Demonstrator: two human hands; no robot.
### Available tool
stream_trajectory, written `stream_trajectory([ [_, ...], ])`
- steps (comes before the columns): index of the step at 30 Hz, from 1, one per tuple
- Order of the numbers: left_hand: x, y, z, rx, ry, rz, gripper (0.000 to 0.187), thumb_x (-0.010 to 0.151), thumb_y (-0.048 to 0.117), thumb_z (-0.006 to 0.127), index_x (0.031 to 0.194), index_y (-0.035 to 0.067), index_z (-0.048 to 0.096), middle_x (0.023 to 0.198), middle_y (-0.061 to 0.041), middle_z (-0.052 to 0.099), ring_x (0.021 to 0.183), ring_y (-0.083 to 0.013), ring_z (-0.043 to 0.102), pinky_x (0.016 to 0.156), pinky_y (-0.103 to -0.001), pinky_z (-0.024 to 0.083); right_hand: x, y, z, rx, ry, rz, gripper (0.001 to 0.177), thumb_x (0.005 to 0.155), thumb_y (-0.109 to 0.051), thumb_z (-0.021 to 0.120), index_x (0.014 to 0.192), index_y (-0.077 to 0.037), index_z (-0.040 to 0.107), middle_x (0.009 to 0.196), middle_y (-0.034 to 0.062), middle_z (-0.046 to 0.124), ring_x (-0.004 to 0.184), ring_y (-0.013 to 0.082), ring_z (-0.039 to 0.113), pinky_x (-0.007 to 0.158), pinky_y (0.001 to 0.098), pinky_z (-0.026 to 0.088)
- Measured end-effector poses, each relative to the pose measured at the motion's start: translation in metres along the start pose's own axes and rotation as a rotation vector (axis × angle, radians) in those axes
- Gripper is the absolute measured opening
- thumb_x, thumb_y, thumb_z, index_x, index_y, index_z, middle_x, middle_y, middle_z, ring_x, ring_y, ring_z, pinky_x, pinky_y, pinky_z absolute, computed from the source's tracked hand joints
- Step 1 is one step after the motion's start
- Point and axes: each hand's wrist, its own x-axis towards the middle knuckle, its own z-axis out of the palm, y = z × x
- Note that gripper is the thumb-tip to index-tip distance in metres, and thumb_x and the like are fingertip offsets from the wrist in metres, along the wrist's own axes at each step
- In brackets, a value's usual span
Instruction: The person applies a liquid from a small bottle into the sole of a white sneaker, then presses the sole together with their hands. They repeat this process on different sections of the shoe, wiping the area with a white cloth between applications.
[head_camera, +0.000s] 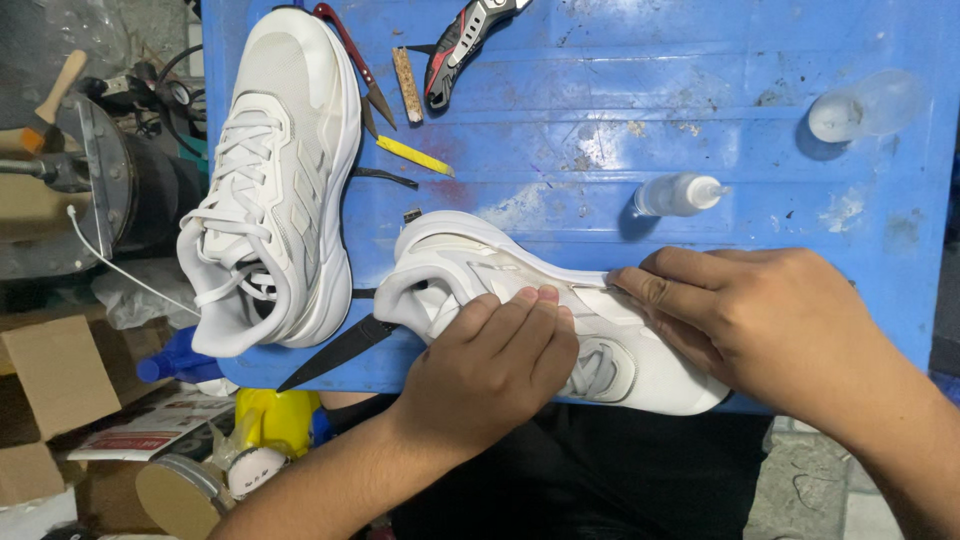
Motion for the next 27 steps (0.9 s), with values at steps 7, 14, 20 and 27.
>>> stream_trajectory([
  [7,0.001,0.001,-0.001,-0.030,0.005,-0.015,0.006,0.100,0.011,0.067,0.102,0.006,0.063,0.100,-0.003,0.070,0.102,-0.0153,0.071,0.082,-0.028,0.052,0.003,-0.001,-0.003,0.002,0.005,-0.011,0.035,0.081,-0.029,0.076,0.113,-0.019,0.080,0.084,-0.0039,0.074,0.064,0.0170,0.070,0.050,0.0336,0.054],
  [14,-0.001,0.003,0.001,-0.006,0.014,-0.025,0.006,0.101,0.011,0.068,0.102,0.007,0.063,0.101,-0.003,0.070,0.104,-0.0154,0.071,0.083,-0.028,0.051,-0.002,-0.009,-0.003,-0.046,0.132,-0.010,0.034,0.081,-0.024,0.079,0.114,-0.018,0.081,0.089,-0.0008,0.078,0.066,0.0179,0.072,0.051,0.0312,0.054],
  [20,-0.002,0.003,-0.001,-0.001,0.018,-0.023,0.006,0.101,0.011,0.067,0.103,0.007,0.063,0.102,-0.003,0.070,0.104,-0.0154,0.070,0.084,-0.028,0.051,-0.004,-0.011,0.000,-0.082,0.126,-0.009,0.033,0.084,-0.023,0.075,0.116,-0.018,0.079,0.093,-0.0033,0.076,0.069,0.0160,0.071,0.054,0.0297,0.053],
  [27,-0.002,0.003,0.001,-0.017,0.008,-0.025,0.007,0.101,0.012,0.067,0.103,0.006,0.063,0.102,-0.004,0.070,0.104,-0.0160,0.070,0.084,-0.028,0.051,-0.008,-0.014,0.001,-0.137,0.041,0.025,0.034,0.086,-0.024,0.072,0.119,-0.019,0.077,0.093,-0.0052,0.074,0.068,0.0159,0.069,0.053,0.0305,0.051],
])
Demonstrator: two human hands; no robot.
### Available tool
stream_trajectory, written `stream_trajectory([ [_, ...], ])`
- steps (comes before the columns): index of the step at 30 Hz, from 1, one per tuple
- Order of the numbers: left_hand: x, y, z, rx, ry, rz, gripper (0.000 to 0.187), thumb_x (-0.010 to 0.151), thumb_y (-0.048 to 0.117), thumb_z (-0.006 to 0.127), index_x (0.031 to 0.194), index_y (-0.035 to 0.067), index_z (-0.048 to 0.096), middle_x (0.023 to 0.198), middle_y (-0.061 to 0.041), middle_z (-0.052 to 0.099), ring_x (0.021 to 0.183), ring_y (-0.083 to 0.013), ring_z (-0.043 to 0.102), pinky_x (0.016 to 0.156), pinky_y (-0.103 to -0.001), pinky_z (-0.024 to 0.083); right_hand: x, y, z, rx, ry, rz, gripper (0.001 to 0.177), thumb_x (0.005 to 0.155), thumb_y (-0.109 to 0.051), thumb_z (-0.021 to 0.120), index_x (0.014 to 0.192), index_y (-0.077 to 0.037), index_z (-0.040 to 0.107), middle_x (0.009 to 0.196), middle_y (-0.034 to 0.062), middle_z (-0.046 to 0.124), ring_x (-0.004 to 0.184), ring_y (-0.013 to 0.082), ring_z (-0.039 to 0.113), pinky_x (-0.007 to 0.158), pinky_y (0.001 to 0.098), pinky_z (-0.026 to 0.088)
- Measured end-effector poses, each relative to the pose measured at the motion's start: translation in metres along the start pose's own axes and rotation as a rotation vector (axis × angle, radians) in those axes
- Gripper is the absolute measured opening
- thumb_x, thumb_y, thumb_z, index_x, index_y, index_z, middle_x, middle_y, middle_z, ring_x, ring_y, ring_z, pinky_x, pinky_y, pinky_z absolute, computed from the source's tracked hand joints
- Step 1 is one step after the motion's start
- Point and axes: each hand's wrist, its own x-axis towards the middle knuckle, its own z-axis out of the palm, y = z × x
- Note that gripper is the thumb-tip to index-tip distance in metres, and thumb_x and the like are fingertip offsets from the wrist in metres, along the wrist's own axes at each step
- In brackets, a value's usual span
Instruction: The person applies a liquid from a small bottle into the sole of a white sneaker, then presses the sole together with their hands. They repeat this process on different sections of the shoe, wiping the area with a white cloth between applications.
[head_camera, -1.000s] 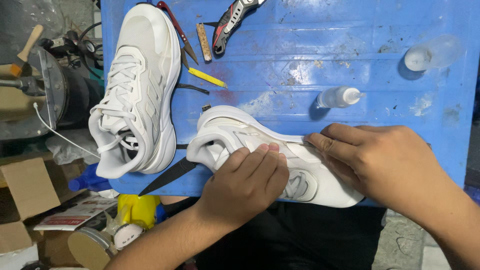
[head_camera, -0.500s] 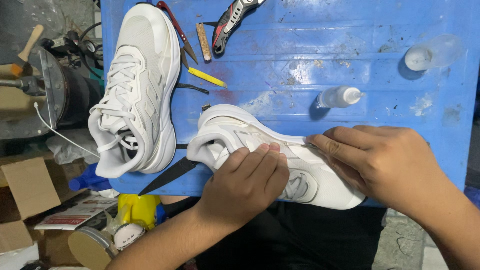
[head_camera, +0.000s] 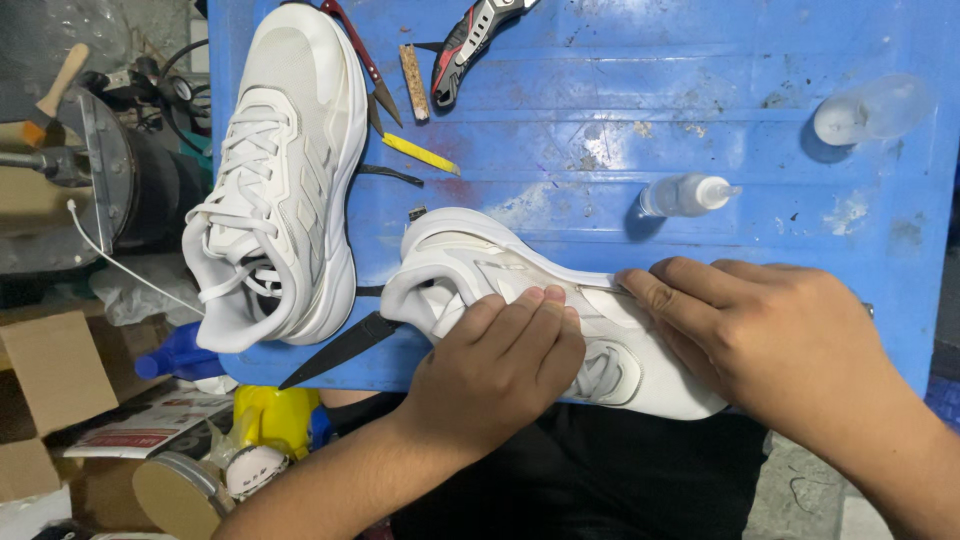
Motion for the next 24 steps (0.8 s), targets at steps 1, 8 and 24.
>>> stream_trajectory([
  [1,0.000,0.000,0.000,-0.008,0.000,-0.001,0.007,0.101,0.012,0.067,0.103,0.006,0.063,0.103,-0.004,0.070,0.105,-0.0162,0.070,0.085,-0.029,0.051,0.000,0.000,0.000,-0.010,0.011,-0.009,0.033,0.086,-0.024,0.072,0.119,-0.018,0.076,0.093,-0.0051,0.074,0.068,0.0158,0.069,0.053,0.0302,0.052],
  [8,0.000,0.000,-0.001,-0.018,-0.002,-0.008,0.007,0.100,0.012,0.067,0.103,0.006,0.063,0.103,-0.004,0.070,0.104,-0.0162,0.070,0.084,-0.028,0.051,0.002,-0.001,0.000,-0.003,0.013,-0.039,0.037,0.082,-0.020,0.072,0.119,-0.015,0.076,0.094,-0.0048,0.074,0.070,0.0164,0.070,0.055,0.0317,0.054],
  [24,0.000,0.000,-0.005,0.044,-0.002,0.014,0.013,0.101,0.014,0.066,0.111,0.006,0.062,0.111,-0.004,0.070,0.108,-0.0163,0.068,0.086,-0.028,0.051,-0.006,0.013,0.003,0.219,0.091,0.040,0.033,0.077,-0.020,0.076,0.109,-0.012,0.077,0.091,0.0027,0.075,0.065,0.0218,0.071,0.054,0.0337,0.056],
])
